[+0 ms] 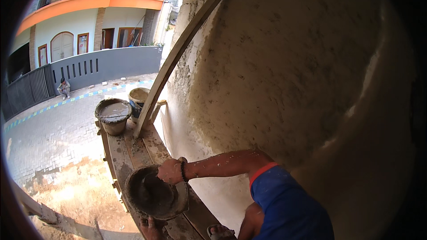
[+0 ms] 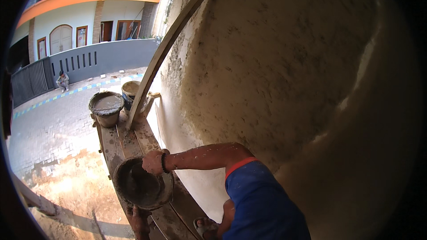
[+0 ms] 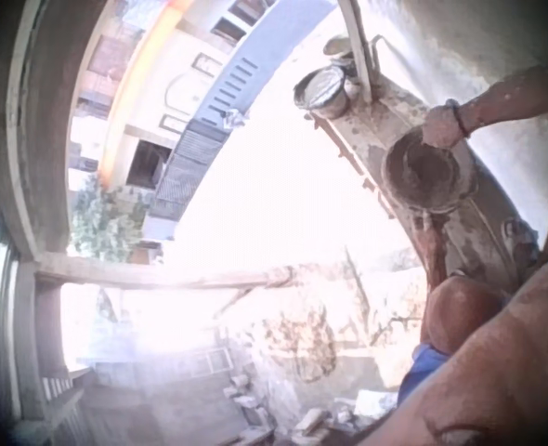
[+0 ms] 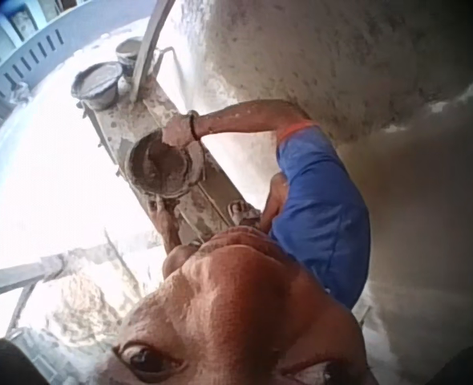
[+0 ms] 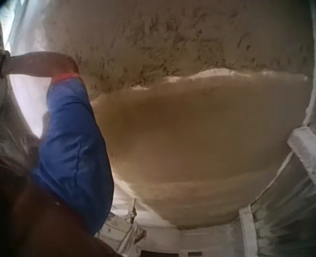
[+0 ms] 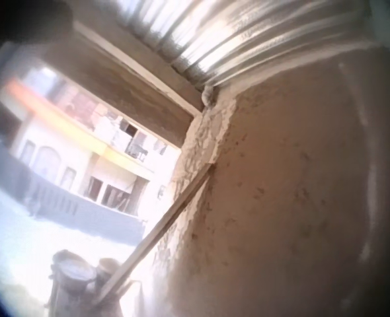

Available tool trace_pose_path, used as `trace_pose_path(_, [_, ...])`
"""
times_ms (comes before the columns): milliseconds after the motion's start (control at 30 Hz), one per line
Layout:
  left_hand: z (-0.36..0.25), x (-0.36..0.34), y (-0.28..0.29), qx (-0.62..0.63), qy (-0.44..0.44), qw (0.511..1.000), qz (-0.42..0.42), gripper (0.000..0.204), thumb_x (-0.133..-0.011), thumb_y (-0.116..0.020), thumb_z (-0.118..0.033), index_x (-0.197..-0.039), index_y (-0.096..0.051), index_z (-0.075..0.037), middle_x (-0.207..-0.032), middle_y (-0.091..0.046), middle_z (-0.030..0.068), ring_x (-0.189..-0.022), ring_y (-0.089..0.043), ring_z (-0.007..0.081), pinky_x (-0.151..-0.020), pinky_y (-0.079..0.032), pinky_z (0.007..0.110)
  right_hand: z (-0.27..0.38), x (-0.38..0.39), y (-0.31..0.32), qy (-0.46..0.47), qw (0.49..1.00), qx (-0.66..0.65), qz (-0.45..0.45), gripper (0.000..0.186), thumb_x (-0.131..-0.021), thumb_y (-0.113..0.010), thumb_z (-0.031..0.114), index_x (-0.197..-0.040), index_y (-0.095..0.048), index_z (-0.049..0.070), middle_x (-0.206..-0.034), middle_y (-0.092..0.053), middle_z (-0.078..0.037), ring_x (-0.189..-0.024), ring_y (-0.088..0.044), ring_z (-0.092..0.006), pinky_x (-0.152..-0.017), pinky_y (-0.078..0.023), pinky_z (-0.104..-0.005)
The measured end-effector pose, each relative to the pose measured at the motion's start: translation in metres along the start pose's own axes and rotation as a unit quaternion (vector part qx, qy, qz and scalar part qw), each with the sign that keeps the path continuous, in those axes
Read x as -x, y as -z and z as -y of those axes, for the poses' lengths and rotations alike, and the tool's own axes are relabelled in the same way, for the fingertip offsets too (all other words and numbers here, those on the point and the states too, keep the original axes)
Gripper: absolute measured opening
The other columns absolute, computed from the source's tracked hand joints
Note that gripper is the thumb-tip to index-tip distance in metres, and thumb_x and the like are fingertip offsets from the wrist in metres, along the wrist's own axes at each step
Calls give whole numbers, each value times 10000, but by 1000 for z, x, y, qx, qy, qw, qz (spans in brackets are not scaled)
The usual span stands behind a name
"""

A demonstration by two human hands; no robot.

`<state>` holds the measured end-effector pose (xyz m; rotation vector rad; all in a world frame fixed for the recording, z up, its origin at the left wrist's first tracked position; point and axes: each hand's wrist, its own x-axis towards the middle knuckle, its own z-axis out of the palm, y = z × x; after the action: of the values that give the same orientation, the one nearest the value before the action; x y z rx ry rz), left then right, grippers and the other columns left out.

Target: The person mixes plaster in a bucket with a trowel, applies it to a concrete wall, and smooths the surface using a wooden board while positioned on a scaffold.

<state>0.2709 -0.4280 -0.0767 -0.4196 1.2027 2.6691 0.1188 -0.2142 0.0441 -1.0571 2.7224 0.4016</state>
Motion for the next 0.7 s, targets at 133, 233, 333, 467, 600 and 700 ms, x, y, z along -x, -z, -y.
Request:
trace_pose_path(133, [2,-5,12,10,-16,1000,18,397,-933,-567,-195,-1272,-398,-76,-1163,-589,160,-923,-641,301,-612,-552,409,8,-9,-10,-47,998,19,-45,128,-681,-650,181,-724,-723,86,-717,-684,-132,-715,-687,-312,-602,-552,-446])
trace_pose_path(233, [-3,2,4,22,-8,998,63,393,-932,-565,-183,-1270,-400,-72,-1167,-589,161,-928,-641,304,-646,-555,418,29,2,-47,-27,1000,16,-4,115,-687,-637,166,-699,-704,74,-707,-677,-148,-707,-687,-315,-595,-551,-443])
trace_pose_path(333, [-5,5,7,20,5,999,40,384,-933,-560,-176,-1267,-404,-69,-1170,-588,160,-931,-640,303,-671,-555,414,39,4,-27,56,997,3,47,106,-688,-627,153,-682,-686,65,-687,-666,-159,-698,-684,-321,-590,-549,-439])
trace_pose_path(467, [-12,13,-3,9,10,1000,20,387,-935,-567,-185,-1268,-408,-70,-1152,-598,147,-911,-647,284,-671,-552,398,38,30,38,84,993,-69,41,122,-638,-646,170,-693,-708,81,-740,-690,-154,-719,-686,-310,-604,-554,-418])
trace_pose_path(600, [-2,6,-6,-4,-6,1000,19,317,-925,-591,-202,-1156,-446,-40,-994,-624,136,-750,-656,234,-588,-561,365,15,22,-19,64,995,-60,54,123,-674,-636,179,-697,-703,78,-704,-676,-151,-696,-681,-316,-601,-544,-431])
trace_pose_path(700, [-12,5,-5,-20,-7,1000,-7,249,-920,-605,-227,-1046,-451,-77,-882,-634,109,-641,-656,214,-483,-511,315,7,0,-14,56,998,22,18,132,-732,-624,179,-732,-707,77,-692,-665,-154,-691,-679,-315,-617,-541,-441])
